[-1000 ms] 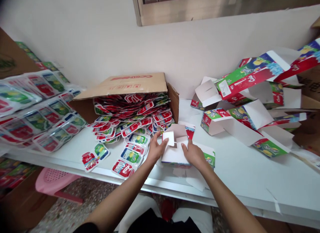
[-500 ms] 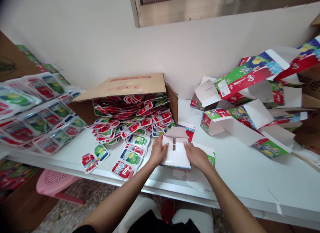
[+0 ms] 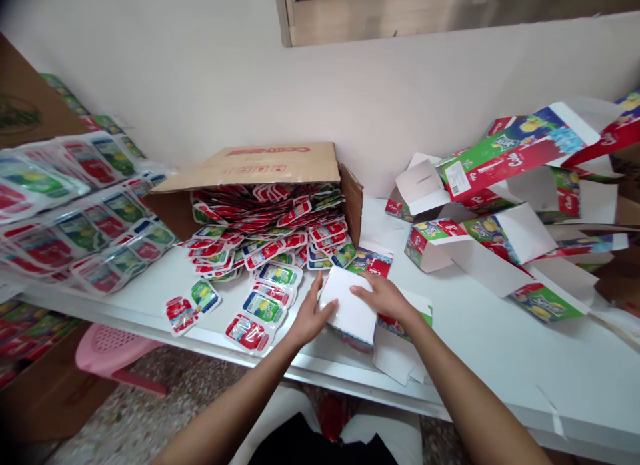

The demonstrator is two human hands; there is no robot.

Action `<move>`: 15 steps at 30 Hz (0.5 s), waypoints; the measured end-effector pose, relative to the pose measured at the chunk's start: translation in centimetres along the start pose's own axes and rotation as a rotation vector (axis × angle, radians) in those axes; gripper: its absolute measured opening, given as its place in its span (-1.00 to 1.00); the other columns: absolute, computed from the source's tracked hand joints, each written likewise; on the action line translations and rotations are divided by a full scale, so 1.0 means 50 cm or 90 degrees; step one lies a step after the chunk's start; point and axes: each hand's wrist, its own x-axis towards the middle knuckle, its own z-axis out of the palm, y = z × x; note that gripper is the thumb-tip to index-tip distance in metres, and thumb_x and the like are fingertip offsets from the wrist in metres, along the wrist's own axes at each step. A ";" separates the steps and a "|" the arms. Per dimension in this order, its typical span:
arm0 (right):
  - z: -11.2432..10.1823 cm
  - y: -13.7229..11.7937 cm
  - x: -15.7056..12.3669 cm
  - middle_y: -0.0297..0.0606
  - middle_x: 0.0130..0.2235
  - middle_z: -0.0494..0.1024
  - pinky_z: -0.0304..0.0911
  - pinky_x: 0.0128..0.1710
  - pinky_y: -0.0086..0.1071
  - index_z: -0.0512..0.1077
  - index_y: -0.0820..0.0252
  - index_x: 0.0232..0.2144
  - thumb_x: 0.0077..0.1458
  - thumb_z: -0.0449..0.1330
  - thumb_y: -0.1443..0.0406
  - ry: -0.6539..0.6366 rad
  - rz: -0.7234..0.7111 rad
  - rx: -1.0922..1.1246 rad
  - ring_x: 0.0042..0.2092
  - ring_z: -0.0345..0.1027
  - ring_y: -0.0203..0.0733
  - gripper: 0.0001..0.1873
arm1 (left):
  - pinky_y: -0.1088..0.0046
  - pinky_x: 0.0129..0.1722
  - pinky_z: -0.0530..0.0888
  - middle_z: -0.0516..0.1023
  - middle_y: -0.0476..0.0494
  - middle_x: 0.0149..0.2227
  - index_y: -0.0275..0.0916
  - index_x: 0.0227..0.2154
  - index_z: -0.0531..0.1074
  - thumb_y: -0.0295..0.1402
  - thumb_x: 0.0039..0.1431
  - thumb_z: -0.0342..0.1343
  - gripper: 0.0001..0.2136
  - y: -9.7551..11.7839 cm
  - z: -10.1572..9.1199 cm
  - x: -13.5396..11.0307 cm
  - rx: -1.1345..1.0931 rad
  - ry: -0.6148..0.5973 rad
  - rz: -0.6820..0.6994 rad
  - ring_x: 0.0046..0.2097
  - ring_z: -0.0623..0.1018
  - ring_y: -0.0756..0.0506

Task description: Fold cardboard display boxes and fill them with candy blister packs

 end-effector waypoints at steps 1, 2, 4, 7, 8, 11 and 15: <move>0.003 -0.003 -0.003 -0.13 0.09 0.42 0.18 0.04 -0.19 0.30 0.17 0.10 0.12 0.02 -0.05 0.015 0.005 -0.056 0.07 0.30 -0.01 -0.39 | 0.19 0.21 0.19 0.14 -0.28 0.27 -0.25 0.30 -0.16 -0.19 0.07 0.15 -0.18 -0.002 -0.001 -0.013 -0.038 -0.011 -0.008 0.25 0.22 -0.25; 0.004 -0.008 -0.005 -0.09 0.10 0.40 0.16 0.04 -0.18 0.27 0.19 0.12 0.14 0.00 -0.04 0.021 0.011 -0.114 0.08 0.29 0.01 -0.38 | 0.19 0.22 0.18 0.13 -0.28 0.27 -0.24 0.30 -0.20 -0.18 0.01 0.21 -0.10 -0.004 0.000 -0.024 -0.077 -0.023 -0.017 0.25 0.22 -0.25; 0.002 -0.024 -0.007 -0.04 0.07 0.42 0.15 0.00 -0.17 0.25 0.23 0.12 0.17 -0.04 -0.03 0.018 0.025 -0.224 0.06 0.30 0.05 -0.38 | 0.19 0.21 0.21 0.15 -0.27 0.26 -0.23 0.31 -0.24 -0.20 -0.06 0.28 -0.02 -0.005 0.003 -0.035 -0.137 -0.039 -0.032 0.23 0.26 -0.24; 0.002 -0.053 -0.008 -0.01 0.00 0.47 0.15 -0.08 -0.18 0.28 0.25 0.07 0.21 -0.08 0.00 0.019 0.036 -0.347 0.00 0.33 0.06 -0.44 | 0.18 0.19 0.23 0.22 -0.26 0.23 -0.20 0.30 -0.19 -0.27 -0.15 0.33 0.01 -0.005 0.007 -0.032 -0.177 -0.042 -0.041 0.20 0.29 -0.25; 0.004 -0.062 -0.008 -0.01 -0.01 0.47 0.13 -0.08 -0.18 0.28 0.25 0.06 0.22 -0.08 0.01 0.024 0.043 -0.377 0.00 0.32 0.06 -0.46 | 0.17 0.19 0.23 0.24 -0.25 0.21 -0.20 0.30 -0.15 -0.29 -0.18 0.35 0.02 -0.005 0.007 -0.029 -0.181 -0.038 -0.042 0.20 0.29 -0.26; 0.017 -0.078 -0.007 0.04 -0.01 0.45 0.09 -0.07 -0.16 0.27 0.29 0.05 0.23 -0.06 0.07 0.041 0.066 -0.431 0.02 0.29 0.09 -0.51 | 0.14 0.18 0.24 0.28 -0.25 0.18 -0.18 0.28 -0.08 -0.30 -0.24 0.38 0.02 -0.004 0.006 -0.025 -0.179 -0.026 -0.045 0.18 0.31 -0.28; 0.025 -0.079 -0.004 0.11 0.00 0.43 0.03 -0.03 -0.10 0.23 0.36 0.08 0.23 -0.05 0.13 0.034 0.074 -0.436 0.05 0.24 0.15 -0.51 | 0.14 0.18 0.24 0.30 -0.24 0.17 -0.18 0.27 -0.04 -0.29 -0.27 0.40 0.02 -0.003 0.004 -0.031 -0.158 -0.011 -0.064 0.18 0.31 -0.29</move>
